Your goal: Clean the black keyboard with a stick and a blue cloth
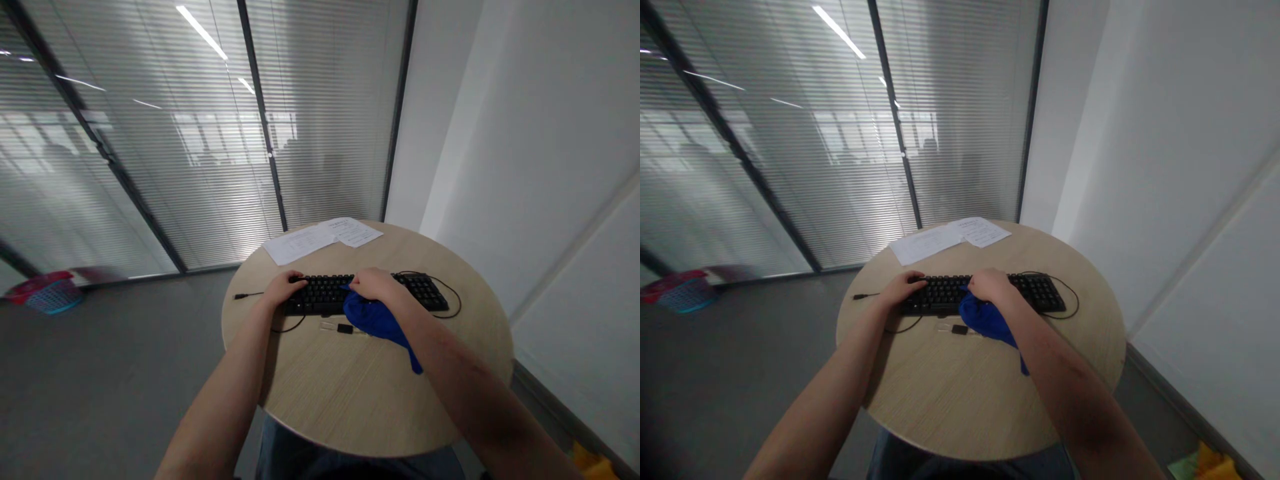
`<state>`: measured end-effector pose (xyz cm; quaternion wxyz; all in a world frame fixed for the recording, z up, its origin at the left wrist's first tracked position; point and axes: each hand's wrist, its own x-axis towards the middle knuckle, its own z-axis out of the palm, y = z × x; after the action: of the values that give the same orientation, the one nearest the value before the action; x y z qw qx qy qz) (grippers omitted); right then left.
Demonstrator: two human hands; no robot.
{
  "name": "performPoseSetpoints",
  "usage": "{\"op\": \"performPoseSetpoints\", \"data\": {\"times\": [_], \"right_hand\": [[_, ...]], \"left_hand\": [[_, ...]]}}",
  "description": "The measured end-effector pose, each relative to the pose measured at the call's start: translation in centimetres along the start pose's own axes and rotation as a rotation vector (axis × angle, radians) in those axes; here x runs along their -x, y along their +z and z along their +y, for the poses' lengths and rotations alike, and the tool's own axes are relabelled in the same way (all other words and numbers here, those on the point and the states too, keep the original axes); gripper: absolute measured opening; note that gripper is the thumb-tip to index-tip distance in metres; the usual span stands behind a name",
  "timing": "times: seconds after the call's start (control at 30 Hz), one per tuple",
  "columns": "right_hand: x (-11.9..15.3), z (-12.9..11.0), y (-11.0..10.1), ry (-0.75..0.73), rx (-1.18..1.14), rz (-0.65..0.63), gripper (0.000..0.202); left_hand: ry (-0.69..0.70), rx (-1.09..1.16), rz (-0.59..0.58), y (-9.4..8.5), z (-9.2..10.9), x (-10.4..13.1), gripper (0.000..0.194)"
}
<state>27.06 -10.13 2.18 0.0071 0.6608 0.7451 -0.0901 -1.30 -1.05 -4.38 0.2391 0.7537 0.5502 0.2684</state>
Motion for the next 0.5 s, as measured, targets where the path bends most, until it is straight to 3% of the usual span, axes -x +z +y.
{"op": "performPoseSetpoints", "data": {"times": [0.3, 0.5], "right_hand": [[0.32, -0.2, -0.21, 0.049, 0.028, 0.027, 0.034], [0.06, -0.2, -0.04, 0.005, 0.035, -0.006, 0.034]], "left_hand": [[0.008, -0.027, 0.02, 0.09, -0.13, -0.14, 0.046], [0.022, -0.017, 0.009, 0.09, -0.05, -0.16, 0.045]]}}
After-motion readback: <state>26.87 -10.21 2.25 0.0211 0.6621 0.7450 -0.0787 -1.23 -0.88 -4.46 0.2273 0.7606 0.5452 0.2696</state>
